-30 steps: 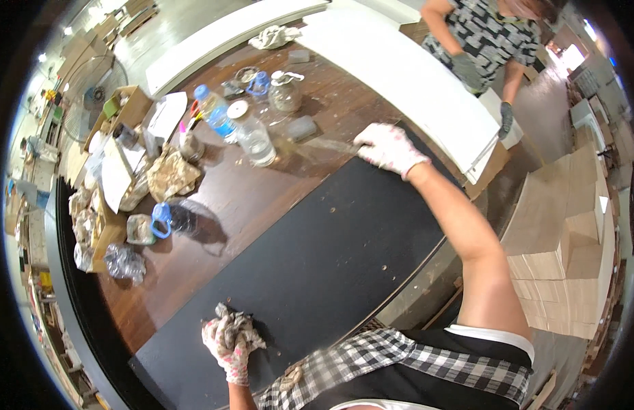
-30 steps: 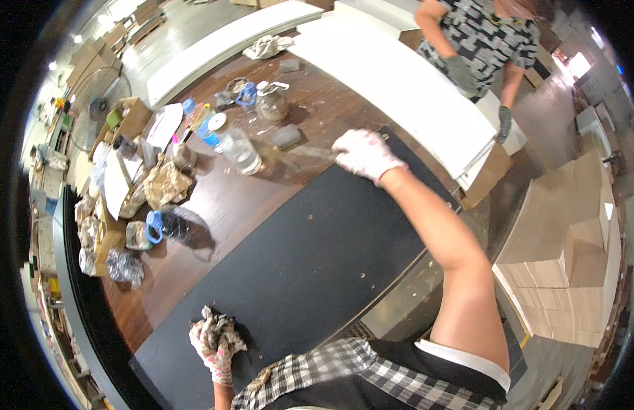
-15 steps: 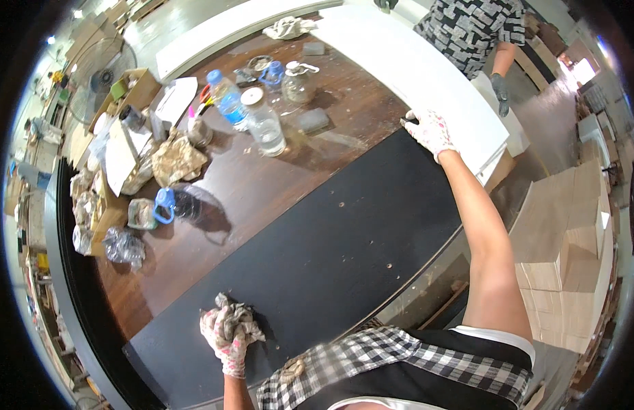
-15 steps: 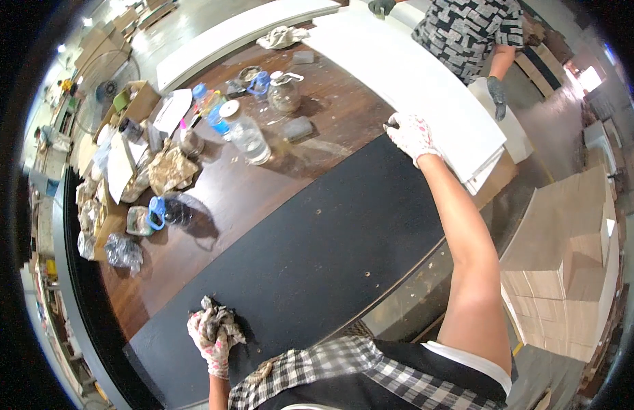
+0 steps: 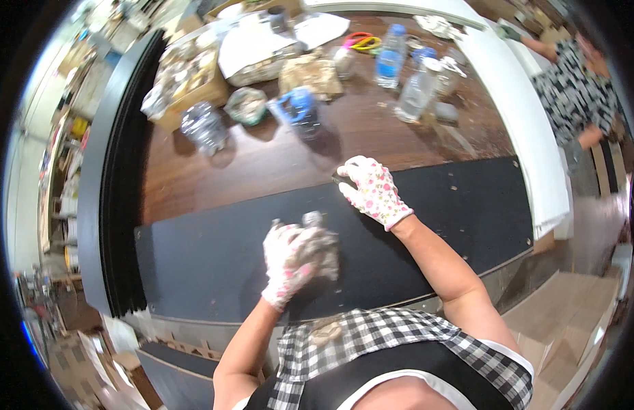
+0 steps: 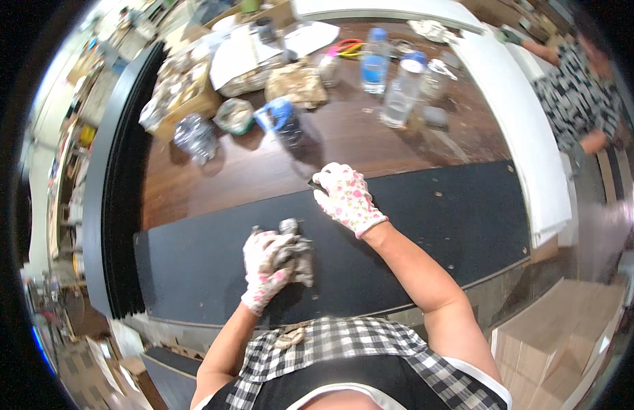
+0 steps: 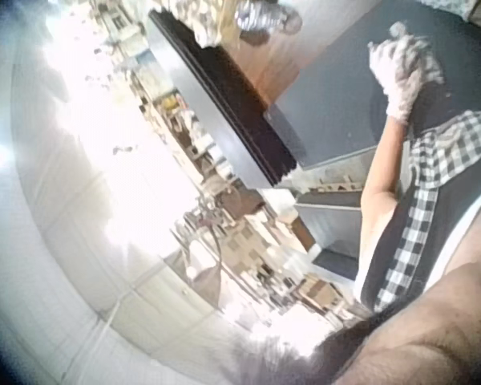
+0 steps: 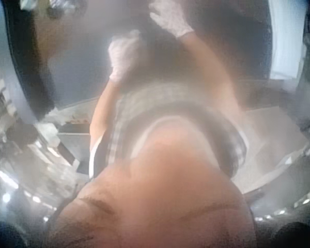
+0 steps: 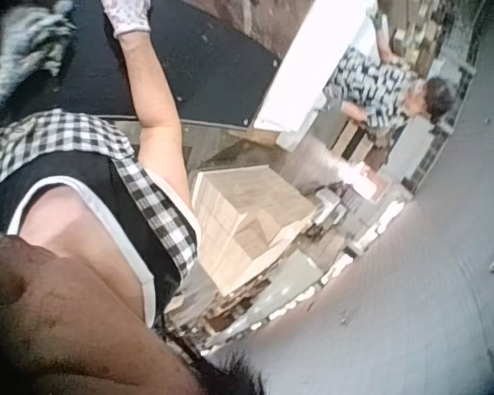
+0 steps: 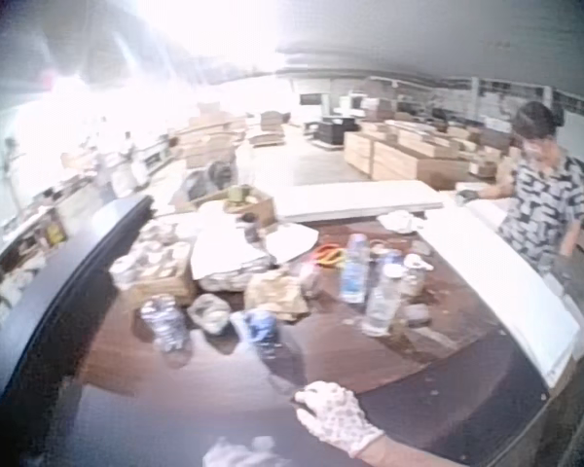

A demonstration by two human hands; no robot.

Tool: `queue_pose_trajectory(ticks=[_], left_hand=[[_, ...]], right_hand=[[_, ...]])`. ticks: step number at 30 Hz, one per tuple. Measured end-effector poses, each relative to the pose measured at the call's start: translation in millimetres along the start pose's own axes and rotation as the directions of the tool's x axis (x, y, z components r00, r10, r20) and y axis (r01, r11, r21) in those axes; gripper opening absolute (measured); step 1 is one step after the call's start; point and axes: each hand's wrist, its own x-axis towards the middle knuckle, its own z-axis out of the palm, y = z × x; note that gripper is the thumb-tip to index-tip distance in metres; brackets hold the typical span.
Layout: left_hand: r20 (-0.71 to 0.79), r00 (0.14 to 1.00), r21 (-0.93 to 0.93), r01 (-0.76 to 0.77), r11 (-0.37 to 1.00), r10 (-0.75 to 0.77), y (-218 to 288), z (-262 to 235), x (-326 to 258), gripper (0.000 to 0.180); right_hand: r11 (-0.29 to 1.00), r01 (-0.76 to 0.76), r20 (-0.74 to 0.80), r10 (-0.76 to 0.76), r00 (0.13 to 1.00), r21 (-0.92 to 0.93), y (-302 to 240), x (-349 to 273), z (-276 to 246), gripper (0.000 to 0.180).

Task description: The person wipes black boards with a cloth, uses a small block to sand the edges, and moves the finished boards onto a stack on a pallet.

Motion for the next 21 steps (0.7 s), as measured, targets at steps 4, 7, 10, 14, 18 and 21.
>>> queue_pose_trajectory(ticks=[4, 7, 10, 14, 18, 21], left_hand=[[-0.011, 0.995, -0.063, -0.103, 0.993, 0.102, -25, -19, -27, 0.049], [-0.044, 0.999, -0.076, 0.026, 0.997, -0.029, -58, -47, -72, 0.048], [-0.116, 0.982, -0.093, 0.136, 0.986, -0.146, -82, -102, -110, 0.050], [-0.232, 0.944, -0.067, 0.227, 0.971, -0.237, -131, -142, -167, 0.046], [-0.284, 0.904, -0.130, 0.293, 0.947, -0.319, -145, -164, -202, 0.043], [-0.320, 0.916, -0.095, 0.223, 0.970, -0.242, -150, -168, -197, 0.041]], right_hand=[[0.993, 0.060, 0.069, -0.068, 0.995, 0.104, -59, 30, 50, 0.020], [0.989, 0.095, 0.140, -0.110, 0.984, 0.109, -110, 54, 85, 0.018], [0.985, 0.123, 0.184, -0.144, 0.972, 0.122, -163, 78, 117, 0.018], [0.967, 0.209, 0.250, -0.240, 0.938, 0.145, -235, 115, 179, 0.020], [0.941, 0.303, 0.310, -0.337, 0.889, 0.152, -301, 149, 242, 0.023], [0.894, 0.409, 0.284, -0.446, 0.849, 0.181, -345, 177, 288, 0.017]])
